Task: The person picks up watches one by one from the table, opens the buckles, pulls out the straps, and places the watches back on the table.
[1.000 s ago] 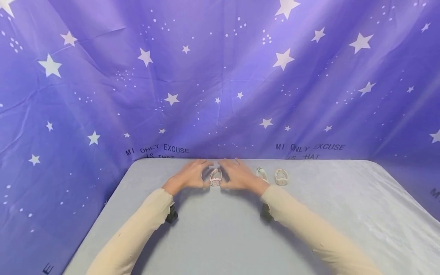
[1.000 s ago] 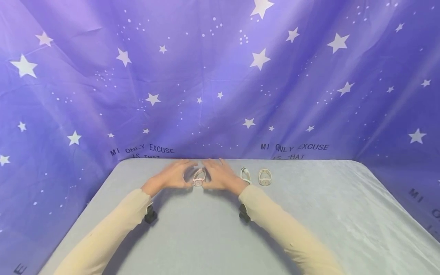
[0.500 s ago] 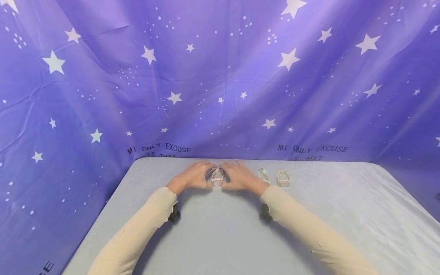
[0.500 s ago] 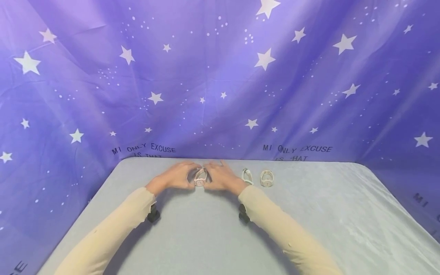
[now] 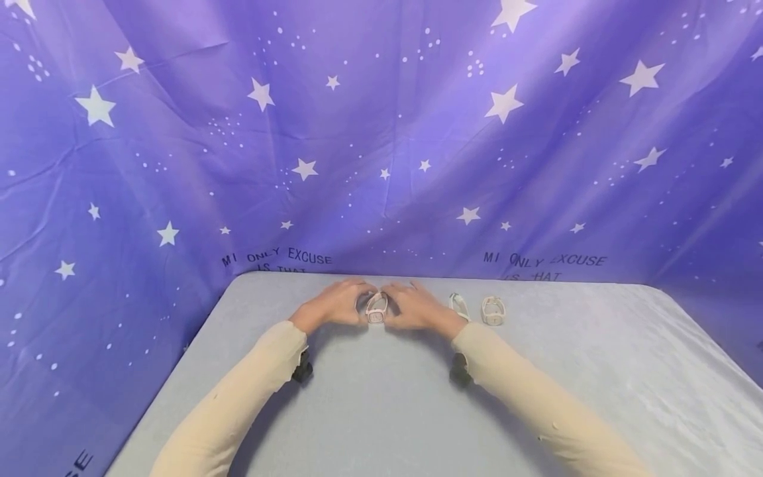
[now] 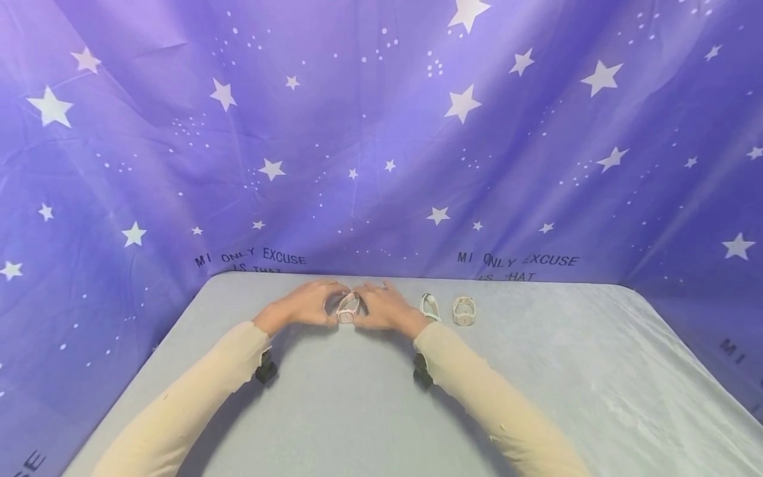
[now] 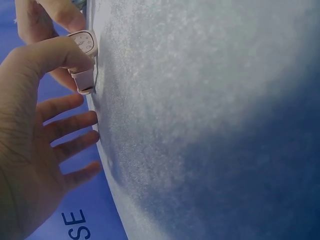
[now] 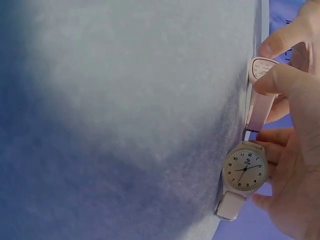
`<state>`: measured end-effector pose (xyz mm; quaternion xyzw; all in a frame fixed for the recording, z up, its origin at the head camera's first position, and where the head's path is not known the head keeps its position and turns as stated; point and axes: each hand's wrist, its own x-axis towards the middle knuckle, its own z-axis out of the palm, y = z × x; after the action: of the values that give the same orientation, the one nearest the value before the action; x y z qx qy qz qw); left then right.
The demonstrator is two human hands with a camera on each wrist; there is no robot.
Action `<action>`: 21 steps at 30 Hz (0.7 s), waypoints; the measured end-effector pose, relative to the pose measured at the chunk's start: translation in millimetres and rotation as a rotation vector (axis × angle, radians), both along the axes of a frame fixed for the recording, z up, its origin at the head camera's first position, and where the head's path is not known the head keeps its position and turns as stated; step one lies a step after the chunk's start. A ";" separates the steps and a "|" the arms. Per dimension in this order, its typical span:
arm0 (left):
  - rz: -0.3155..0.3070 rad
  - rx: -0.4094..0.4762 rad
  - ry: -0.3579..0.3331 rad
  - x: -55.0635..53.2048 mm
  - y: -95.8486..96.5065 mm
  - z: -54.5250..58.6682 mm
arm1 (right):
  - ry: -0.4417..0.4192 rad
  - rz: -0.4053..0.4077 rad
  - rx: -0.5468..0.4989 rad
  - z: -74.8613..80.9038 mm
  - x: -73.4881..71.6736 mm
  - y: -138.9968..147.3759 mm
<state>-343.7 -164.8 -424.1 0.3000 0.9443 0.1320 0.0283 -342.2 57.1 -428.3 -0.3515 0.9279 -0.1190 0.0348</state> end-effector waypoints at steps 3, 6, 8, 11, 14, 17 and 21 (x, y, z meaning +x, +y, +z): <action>0.012 0.000 -0.023 -0.3 0.5 -1.2 | -0.003 -0.001 -0.012 -1.2 -0.6 0.3; 0.011 0.001 -0.027 -1.4 0.2 -2.9 | -0.001 0.005 -0.019 -1.0 -0.6 0.5; 0.007 0.006 -0.024 -2.0 0.2 -4.0 | 0.003 0.011 -0.027 -0.9 0.1 1.1; -0.003 0.012 -0.015 -2.7 0.5 -4.0 | 0.015 0.020 -0.043 -2.0 -0.1 1.9; -0.012 0.046 -0.013 -2.7 0.4 -3.4 | 0.034 0.033 -0.060 -3.5 -0.7 1.6; -0.016 0.087 -0.011 -2.2 -0.8 -3.5 | 0.054 0.052 -0.078 -4.9 -1.0 0.7; -0.007 0.137 -0.012 -1.4 -2.5 -5.0 | 0.077 0.065 -0.118 -6.1 0.5 -0.7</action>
<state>-345.1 -167.3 -429.1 0.3040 0.9317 0.1982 0.0137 -341.7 56.4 -434.5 -0.3874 0.9080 -0.1589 -0.0181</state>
